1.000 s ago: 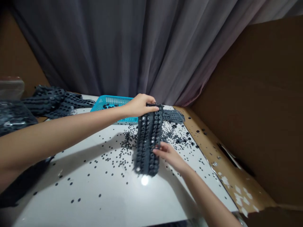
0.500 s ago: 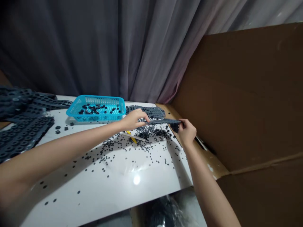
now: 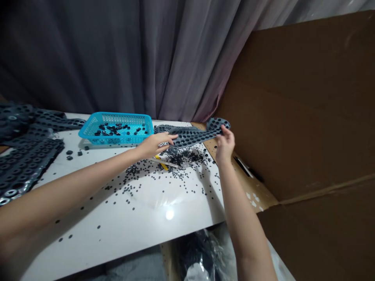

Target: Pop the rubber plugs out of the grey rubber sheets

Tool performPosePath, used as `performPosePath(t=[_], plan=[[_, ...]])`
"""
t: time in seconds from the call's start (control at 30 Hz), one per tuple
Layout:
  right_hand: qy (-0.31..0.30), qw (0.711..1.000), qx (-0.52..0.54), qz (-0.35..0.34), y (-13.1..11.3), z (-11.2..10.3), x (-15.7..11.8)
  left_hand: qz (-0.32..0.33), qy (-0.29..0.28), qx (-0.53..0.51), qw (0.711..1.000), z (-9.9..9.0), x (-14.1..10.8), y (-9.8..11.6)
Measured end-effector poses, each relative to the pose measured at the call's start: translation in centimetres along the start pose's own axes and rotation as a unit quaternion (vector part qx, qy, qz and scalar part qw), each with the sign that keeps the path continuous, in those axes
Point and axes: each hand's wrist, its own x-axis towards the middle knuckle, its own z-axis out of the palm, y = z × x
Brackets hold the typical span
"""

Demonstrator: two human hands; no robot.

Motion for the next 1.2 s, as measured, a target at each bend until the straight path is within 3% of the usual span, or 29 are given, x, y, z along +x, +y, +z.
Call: performPosePath(t=[0.07, 0.13, 0.2, 0.3, 0.47, 0.7, 0.97, 1.03, 1.07, 1.13, 1.2], plan=[[0.019, 0.997, 0.034, 0.065, 0.1, 0.3, 0.0, 0.016, -0.004, 0.02, 1.0, 0.3, -0.4, 0.0], [-0.001, 0.995, 0.004, 0.097, 0.4, 0.4, -0.1, 0.013, 0.012, 0.033, 0.999, 0.5, -0.8, 0.0], [-0.014, 0.998, -0.027, 0.061, 0.8, 0.2, -0.3, -0.005, 0.055, 0.044, 0.998, 0.6, -1.2, -0.2], [-0.035, 0.994, -0.097, 0.046, 1.0, -0.5, -0.6, -0.002, 0.057, 0.049, 0.997, 0.4, -1.6, -0.4], [-0.056, 0.991, -0.124, 0.012, 0.9, -1.2, -1.4, 0.01, 0.107, 0.074, 0.991, -0.2, -1.6, 0.0], [-0.142, 0.97, -0.196, 0.005, 1.7, -1.5, -1.9, 0.027, 0.089, 0.09, 0.992, -0.5, -2.2, -0.2], [-0.136, 0.96, -0.243, -0.018, 0.7, -1.8, -3.5, 0.024, 0.031, 0.069, 0.997, 0.2, -2.7, -0.3], [-0.174, 0.947, -0.271, -0.006, 0.3, -1.8, -4.3, 0.006, 0.018, 0.048, 0.999, 0.2, -2.5, 0.0], [-0.156, 0.95, -0.27, -0.022, 0.0, -1.7, -4.6, 0.002, 0.009, 0.044, 0.999, 0.0, -2.4, 0.2], [-0.09, 0.968, -0.227, -0.052, -0.9, -1.4, -5.0, -0.026, 0.043, 0.06, 0.997, -0.8, -2.4, 0.9], [-0.122, 0.96, -0.246, -0.06, -2.5, -0.7, -5.3, -0.042, 0.069, 0.079, 0.994, -2.4, -2.8, 2.2]])
